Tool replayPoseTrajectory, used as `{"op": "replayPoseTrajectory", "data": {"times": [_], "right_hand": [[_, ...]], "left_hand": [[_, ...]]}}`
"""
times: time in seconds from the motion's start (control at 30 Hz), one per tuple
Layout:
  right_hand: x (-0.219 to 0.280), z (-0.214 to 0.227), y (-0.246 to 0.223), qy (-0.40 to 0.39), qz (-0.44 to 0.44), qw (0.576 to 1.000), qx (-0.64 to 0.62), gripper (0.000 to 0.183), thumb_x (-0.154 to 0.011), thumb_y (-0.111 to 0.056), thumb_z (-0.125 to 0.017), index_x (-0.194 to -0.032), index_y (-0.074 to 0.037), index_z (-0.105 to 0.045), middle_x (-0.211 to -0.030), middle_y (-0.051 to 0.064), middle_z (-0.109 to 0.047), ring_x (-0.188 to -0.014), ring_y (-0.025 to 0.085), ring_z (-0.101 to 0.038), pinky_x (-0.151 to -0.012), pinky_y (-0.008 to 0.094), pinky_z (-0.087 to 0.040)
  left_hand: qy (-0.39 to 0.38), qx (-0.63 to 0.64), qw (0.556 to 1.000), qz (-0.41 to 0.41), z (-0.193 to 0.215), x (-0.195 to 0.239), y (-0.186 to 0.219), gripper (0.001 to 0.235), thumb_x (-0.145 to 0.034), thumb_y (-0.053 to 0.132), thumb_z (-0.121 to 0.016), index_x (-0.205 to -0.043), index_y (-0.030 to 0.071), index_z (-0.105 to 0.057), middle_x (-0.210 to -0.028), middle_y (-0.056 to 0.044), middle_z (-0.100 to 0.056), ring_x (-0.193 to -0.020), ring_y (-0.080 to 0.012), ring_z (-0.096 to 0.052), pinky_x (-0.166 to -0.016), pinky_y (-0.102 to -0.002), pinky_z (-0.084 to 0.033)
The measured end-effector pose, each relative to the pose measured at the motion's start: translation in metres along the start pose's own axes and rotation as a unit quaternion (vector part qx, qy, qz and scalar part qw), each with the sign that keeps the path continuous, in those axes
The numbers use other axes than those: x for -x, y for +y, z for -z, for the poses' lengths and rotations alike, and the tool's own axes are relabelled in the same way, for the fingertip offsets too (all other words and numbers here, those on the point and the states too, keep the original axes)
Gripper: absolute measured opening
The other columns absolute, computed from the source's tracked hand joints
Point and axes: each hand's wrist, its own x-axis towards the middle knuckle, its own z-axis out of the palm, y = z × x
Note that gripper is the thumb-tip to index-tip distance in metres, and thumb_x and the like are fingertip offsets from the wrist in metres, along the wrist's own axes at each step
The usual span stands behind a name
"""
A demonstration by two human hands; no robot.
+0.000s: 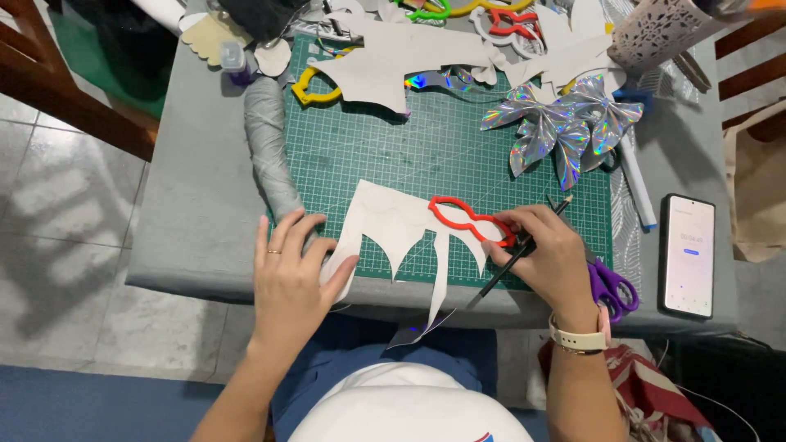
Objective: Cutting out shapes from paper and holographic material using scissors on a cutting mat
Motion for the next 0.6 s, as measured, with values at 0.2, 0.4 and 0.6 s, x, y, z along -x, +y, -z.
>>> {"op": "replayPoseTrajectory", "data": {"times": [0.2,0.4,0.6], "right_hand": [[0.011,0.013,0.004,0.085,-0.057,0.994,-0.044,0.028,-0.088,-0.012,-0.083,-0.112,-0.005,-0.072,-0.109,0.012,-0.067,-0.088,0.018,-0.067,-0.075,0.028,-0.062],[0.031,0.032,0.013,0.176,-0.098,0.978,-0.052,0.028,-0.093,-0.003,-0.084,-0.117,0.001,-0.071,-0.111,0.017,-0.065,-0.090,0.022,-0.064,-0.072,0.030,-0.055],[0.042,0.039,0.011,0.181,-0.110,0.976,-0.055,0.027,-0.093,-0.001,-0.082,-0.116,0.005,-0.069,-0.111,0.019,-0.066,-0.090,0.023,-0.064,-0.068,0.030,-0.058]], "left_hand": [[0.010,0.127,0.992,0.000,-0.001,-0.010,0.007,0.010,-0.099,0.018,-0.069,-0.095,0.010,-0.066,-0.107,-0.003,-0.074,-0.120,-0.0272,-0.067,-0.118,-0.056,-0.033],[-0.030,0.232,0.972,0.005,-0.005,-0.080,0.008,0.017,-0.105,0.031,-0.061,-0.106,0.013,-0.063,-0.079,0.009,-0.077,-0.059,-0.0129,-0.072,-0.052,-0.031,-0.051],[-0.022,0.251,0.968,-0.012,-0.049,-0.164,-0.001,0.018,-0.105,0.030,-0.063,-0.097,0.018,-0.054,-0.066,0.010,-0.074,-0.054,-0.0188,-0.070,-0.059,-0.036,-0.049]]}}
